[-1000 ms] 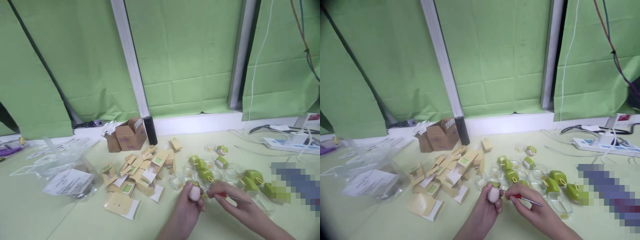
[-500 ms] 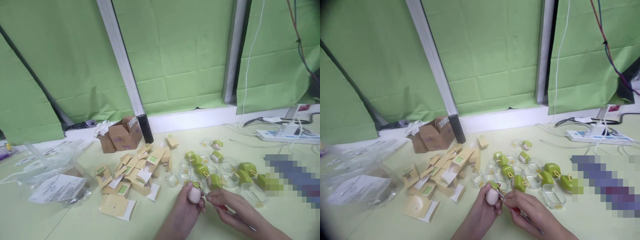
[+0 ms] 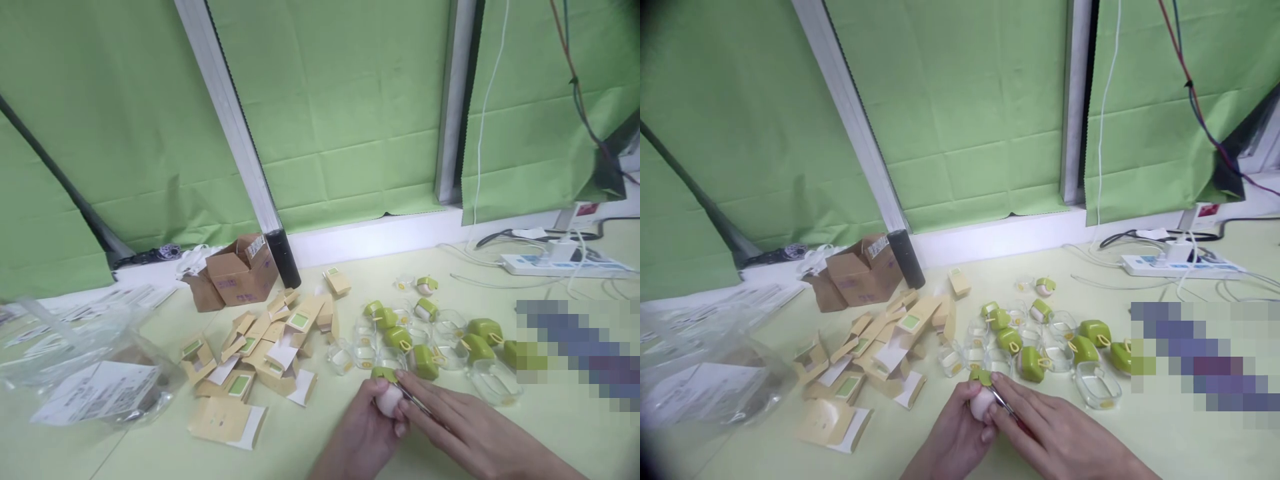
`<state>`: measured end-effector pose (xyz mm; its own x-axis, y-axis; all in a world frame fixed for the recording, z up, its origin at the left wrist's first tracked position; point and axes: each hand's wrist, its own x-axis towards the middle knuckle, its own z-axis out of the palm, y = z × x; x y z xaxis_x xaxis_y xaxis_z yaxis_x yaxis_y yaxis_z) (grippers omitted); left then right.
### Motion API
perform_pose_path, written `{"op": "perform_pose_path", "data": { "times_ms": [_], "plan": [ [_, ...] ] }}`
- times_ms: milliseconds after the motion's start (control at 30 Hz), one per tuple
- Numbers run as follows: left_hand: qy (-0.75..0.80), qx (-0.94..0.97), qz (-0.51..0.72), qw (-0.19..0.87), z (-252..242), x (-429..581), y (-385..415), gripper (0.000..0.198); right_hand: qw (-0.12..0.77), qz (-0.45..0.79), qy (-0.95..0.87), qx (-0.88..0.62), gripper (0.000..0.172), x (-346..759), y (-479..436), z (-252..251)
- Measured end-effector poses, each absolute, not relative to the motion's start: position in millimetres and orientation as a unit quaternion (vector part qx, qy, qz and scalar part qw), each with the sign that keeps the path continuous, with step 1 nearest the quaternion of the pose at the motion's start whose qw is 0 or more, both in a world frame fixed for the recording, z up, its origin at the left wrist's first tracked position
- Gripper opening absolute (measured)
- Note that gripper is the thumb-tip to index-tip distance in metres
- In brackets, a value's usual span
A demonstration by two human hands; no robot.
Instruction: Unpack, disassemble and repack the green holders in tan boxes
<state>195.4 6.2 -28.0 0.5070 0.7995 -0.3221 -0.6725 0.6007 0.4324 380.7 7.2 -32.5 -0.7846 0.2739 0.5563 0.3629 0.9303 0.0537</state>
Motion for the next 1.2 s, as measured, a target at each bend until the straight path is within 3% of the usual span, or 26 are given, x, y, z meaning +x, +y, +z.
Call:
{"op": "perform_pose_path", "data": {
  "times_ms": [200,300,433,567,667,733,900,1067,1200],
  "plan": [
    [0.233,0.170,0.378,0.880,-28,185,7,0.013,0.292,-0.036,-0.930,-0.220,0.043,376,7,-39],
    [0.257,0.265,0.394,0.842,-22,180,8,0.030,0.329,-0.004,-0.907,-0.265,0.036,376,9,-46],
    [0.383,0.417,0.477,0.672,-8,167,16,0.055,0.399,0.073,-0.851,-0.334,0.038,377,11,-42],
    [0.533,0.540,0.482,0.438,5,142,31,0.048,0.406,0.098,-0.845,-0.333,0.042,378,15,-36],
    [0.601,0.574,0.429,0.354,7,128,41,0.038,0.389,0.098,-0.866,-0.297,0.042,379,18,-39],
    [0.604,0.573,0.415,0.367,8,126,44,0.032,0.391,0.107,-0.866,-0.294,0.038,378,18,-38],
    [0.460,0.572,0.449,0.510,19,142,41,0.035,0.391,0.168,-0.825,-0.372,0.031,361,25,-5],
    [0.433,0.671,0.386,0.463,29,154,32,0.049,0.343,0.234,-0.793,-0.445,0.046,328,47,26],
    [0.454,0.650,0.414,0.447,26,146,34,0.054,0.354,0.277,-0.771,-0.451,0.040,310,62,22]
  ]
}}
